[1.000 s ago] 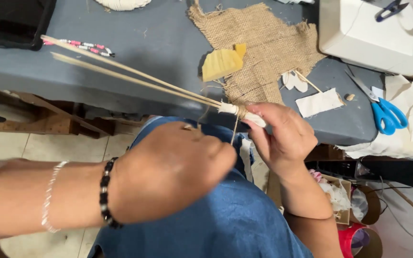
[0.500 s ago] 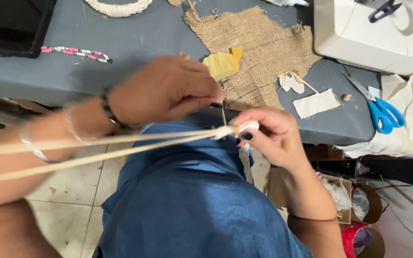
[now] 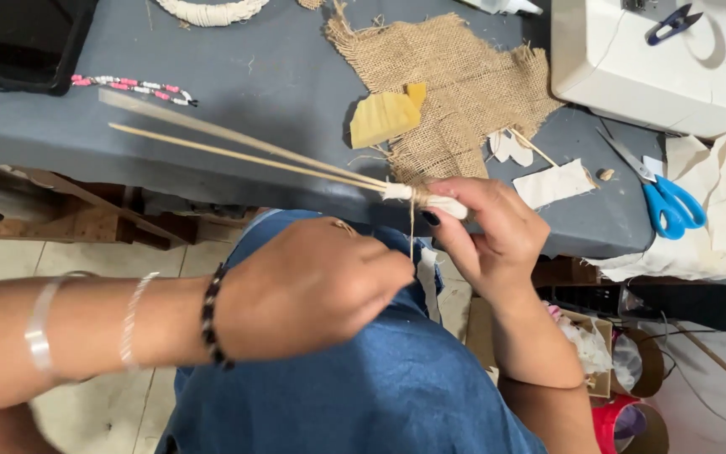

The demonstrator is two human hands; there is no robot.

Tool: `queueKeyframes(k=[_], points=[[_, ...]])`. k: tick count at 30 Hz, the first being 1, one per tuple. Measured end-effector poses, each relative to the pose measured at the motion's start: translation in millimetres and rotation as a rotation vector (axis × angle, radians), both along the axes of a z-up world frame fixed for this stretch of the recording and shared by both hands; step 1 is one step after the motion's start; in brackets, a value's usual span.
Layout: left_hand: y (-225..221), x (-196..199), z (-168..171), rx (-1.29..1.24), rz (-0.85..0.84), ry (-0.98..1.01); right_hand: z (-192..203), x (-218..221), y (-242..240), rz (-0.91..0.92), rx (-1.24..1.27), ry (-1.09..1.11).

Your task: Wrapping thread and fabric around a wooden stick to create a decorative craft element and trimming it with scissors.

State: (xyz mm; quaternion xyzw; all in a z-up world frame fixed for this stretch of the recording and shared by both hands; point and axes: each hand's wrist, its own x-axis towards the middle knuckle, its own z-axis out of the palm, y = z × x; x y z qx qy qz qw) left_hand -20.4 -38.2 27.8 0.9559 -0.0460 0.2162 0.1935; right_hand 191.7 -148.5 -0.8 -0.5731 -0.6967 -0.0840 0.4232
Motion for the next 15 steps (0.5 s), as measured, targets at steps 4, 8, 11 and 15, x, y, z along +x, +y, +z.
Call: queueKeyframes(k=[4,8,11,15], points=[[15,11,-45,-0.501,0.08,-0.002,-7,8,4,0.0,0.017,0.243],[36,21,-48,-0.637,0.118,-0.139,-13,3,7,0.309,-0.109,0.733],[66,23,-20,-0.412,0.116,-0.119,-5,4,1,0.402,-0.178,0.759],[98,27,28,-0.057,0.081,-0.088,1,19,-5,0.241,-0.322,0.496]])
